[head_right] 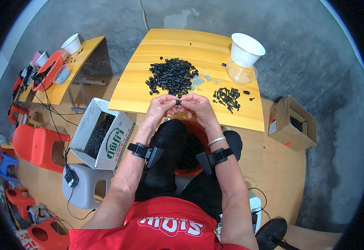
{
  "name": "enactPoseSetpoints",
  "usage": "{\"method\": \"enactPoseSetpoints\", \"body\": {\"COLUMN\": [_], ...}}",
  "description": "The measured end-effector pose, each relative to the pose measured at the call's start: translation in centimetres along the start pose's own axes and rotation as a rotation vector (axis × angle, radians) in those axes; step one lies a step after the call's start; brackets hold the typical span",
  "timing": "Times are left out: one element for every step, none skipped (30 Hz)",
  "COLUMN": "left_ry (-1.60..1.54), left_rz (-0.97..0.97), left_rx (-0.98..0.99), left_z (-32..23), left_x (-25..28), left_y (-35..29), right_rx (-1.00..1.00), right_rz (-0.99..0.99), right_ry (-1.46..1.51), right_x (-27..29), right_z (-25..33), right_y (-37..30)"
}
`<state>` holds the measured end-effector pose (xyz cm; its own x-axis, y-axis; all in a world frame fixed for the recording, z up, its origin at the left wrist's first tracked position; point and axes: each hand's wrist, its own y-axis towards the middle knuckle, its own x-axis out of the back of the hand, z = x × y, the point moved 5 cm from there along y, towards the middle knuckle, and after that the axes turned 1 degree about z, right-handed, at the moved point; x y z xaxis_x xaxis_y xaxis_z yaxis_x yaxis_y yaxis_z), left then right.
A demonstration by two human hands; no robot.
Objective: Sorting and assembling small black plastic components on a wooden table.
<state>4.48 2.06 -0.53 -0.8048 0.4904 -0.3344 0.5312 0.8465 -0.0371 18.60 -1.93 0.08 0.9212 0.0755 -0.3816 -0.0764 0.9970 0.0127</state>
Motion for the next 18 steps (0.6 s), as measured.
{"method": "enactPoseSetpoints", "body": {"left_ry": [0.008,0.016,0.017,0.014,0.012,0.013,0.013,0.014,0.014,0.011,0.008,0.008,0.014,0.02,0.02,0.022,0.023,0.023], "left_rz": [0.005,0.009,0.01,0.015,0.02,0.02,0.023,0.027,0.026,0.025,0.024,0.024,0.022,0.021,0.021,0.002,-0.016,-0.015], "left_rx": [0.002,0.005,0.006,0.003,-0.001,0.0,-0.005,-0.01,-0.009,-0.02,-0.032,-0.031,-0.043,-0.055,-0.054,-0.058,-0.063,-0.061], "left_z": [0.0,0.1,0.2,0.2,0.2,0.3,0.2,0.2,0.3,0.3,0.2,0.3,0.2,0.1,0.2,0.3,0.2,0.2], "left_x": [0.1,0.1,0.1,0.2,0.2,0.2,0.2,0.2,0.2,0.2,0.2,0.2,0.2,0.2,0.2,0.0,0.0,0.0], "left_y": [0.0,0.0,0.1,0.1,0.1,0.1,0.1,0.1,0.1,0.1,0.1,0.1,0.1,0.1,0.1,0.0,-0.1,-0.1], "right_rx": [0.0,0.005,0.01,0.01,0.001,-0.007,-0.007,-0.028,-0.048,-0.049,-0.039,-0.028,-0.029,-0.014,0.001,0.0,0.0,0.001], "right_rz": [-0.001,0.009,0.018,0.018,0.023,0.029,0.028,0.018,0.008,0.008,0.0,-0.008,-0.009,-0.035,-0.061,-0.062,-0.058,-0.054], "right_ry": [0.001,-0.015,-0.03,-0.029,-0.022,-0.014,-0.013,-0.026,-0.039,-0.039,-0.014,0.01,0.01,0.039,0.068,0.069,0.048,0.027], "right_x": [0.1,0.1,0.1,0.2,0.2,0.3,0.3,0.3,0.3,0.2,0.1,0.0,-0.1,0.0,0.1,0.0,-0.1,-0.2], "right_z": [0.0,-0.1,-0.1,-0.1,-0.2,-0.2,-0.2,-0.2,-0.3,-0.3,-0.4,-0.5,-0.7,-0.9,-1.0,-1.1,-1.2,-1.2], "right_y": [0.0,0.1,0.2,0.2,0.3,0.3,0.3,0.3,0.3,0.3,0.2,0.2,0.2,0.3,0.3,0.3,0.4,0.4]}}
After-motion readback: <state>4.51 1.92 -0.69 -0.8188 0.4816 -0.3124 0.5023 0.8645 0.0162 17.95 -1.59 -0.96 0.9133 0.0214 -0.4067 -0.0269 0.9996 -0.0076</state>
